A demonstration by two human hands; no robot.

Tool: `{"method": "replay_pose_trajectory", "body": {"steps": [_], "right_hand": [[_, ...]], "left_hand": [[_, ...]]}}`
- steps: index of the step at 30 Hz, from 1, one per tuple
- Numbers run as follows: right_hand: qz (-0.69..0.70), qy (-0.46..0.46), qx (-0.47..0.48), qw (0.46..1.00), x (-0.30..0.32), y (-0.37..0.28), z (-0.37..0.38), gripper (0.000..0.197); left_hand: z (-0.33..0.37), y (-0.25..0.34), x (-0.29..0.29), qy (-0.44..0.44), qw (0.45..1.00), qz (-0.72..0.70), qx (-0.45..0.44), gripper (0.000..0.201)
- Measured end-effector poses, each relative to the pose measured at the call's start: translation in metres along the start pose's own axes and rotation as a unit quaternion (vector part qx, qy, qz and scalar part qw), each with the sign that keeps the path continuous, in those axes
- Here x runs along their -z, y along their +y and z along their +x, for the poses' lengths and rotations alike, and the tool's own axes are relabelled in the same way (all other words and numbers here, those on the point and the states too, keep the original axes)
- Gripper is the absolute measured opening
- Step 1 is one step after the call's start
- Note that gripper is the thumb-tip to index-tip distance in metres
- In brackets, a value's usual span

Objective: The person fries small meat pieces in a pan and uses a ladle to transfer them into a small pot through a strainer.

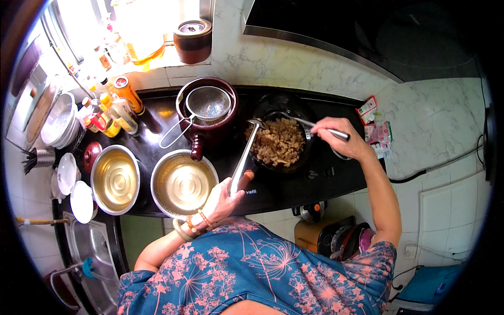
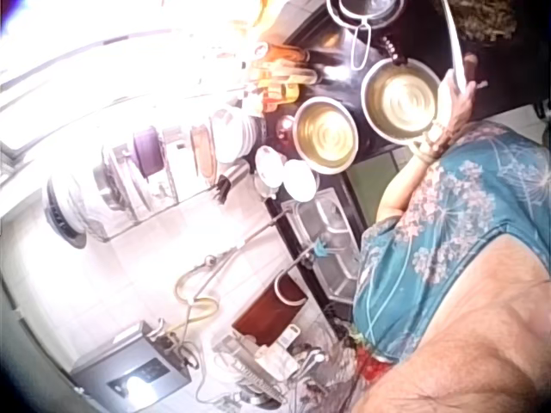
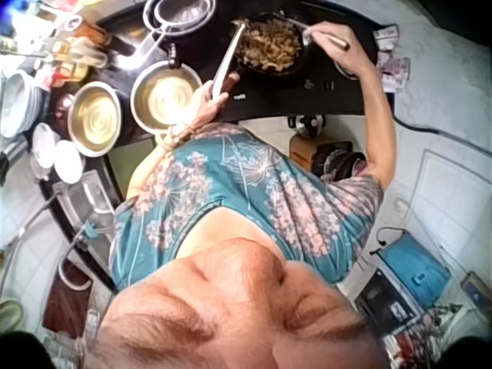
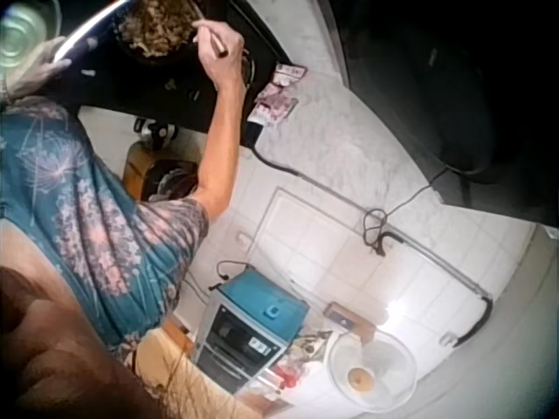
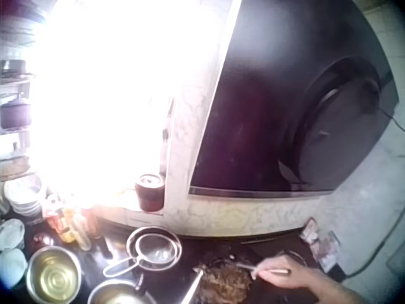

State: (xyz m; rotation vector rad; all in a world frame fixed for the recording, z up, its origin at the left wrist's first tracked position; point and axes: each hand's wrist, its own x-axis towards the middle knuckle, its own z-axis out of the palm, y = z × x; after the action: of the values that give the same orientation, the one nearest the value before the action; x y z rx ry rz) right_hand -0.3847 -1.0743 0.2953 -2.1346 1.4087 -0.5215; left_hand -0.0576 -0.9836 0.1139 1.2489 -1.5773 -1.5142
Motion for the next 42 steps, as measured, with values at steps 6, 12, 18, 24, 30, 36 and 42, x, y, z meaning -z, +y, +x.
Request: {"method": "replay_pose_trajectory", "body": {"steps": [6, 12, 18, 24, 30, 36, 42], "right_hand": [[-0.038, -0.015, 0.069, 0.997, 0.012, -0.055, -0.057, 0.013], [-0.017, -0.005, 0.05, 0.999, -0.01, -0.063, -0.084, 0.014], [-0.076, 0.081, 0.05, 0.993, -0.053, -0.016, -0.067, 0.014], [-0.059, 0.149, 0.004, 0.987, -0.034, -0.022, -0.062, 0.018], [-0.106, 0.103, 0.075, 0.986, -0.073, -0.022, -0.054, 0.011], [-0.071, 0.183, 0.027, 0.98, -0.056, -0.011, -0.048, 0.018], [0.0, 0.087, -0.029, 0.996, -0.032, -0.068, -0.062, 0.017]], "left_hand": [[0.0, 0.002, 0.002, -0.007, 0.999, 0.033, -0.015, 0.022], [0.0, -0.001, 0.003, -0.012, 0.999, 0.041, -0.01, 0.026], [0.0, 0.01, 0.007, -0.029, 0.997, 0.077, 0.0, 0.025], [0.001, 0.003, 0.004, -0.02, 0.999, 0.027, -0.006, 0.022], [-0.001, 0.009, 0.006, -0.02, 0.999, 0.047, -0.004, 0.025], [0.0, 0.006, 0.006, -0.024, 0.999, 0.039, 0.009, 0.029], [-0.001, -0.005, 0.003, -0.01, 1.0, 0.02, 0.002, 0.031]]}}
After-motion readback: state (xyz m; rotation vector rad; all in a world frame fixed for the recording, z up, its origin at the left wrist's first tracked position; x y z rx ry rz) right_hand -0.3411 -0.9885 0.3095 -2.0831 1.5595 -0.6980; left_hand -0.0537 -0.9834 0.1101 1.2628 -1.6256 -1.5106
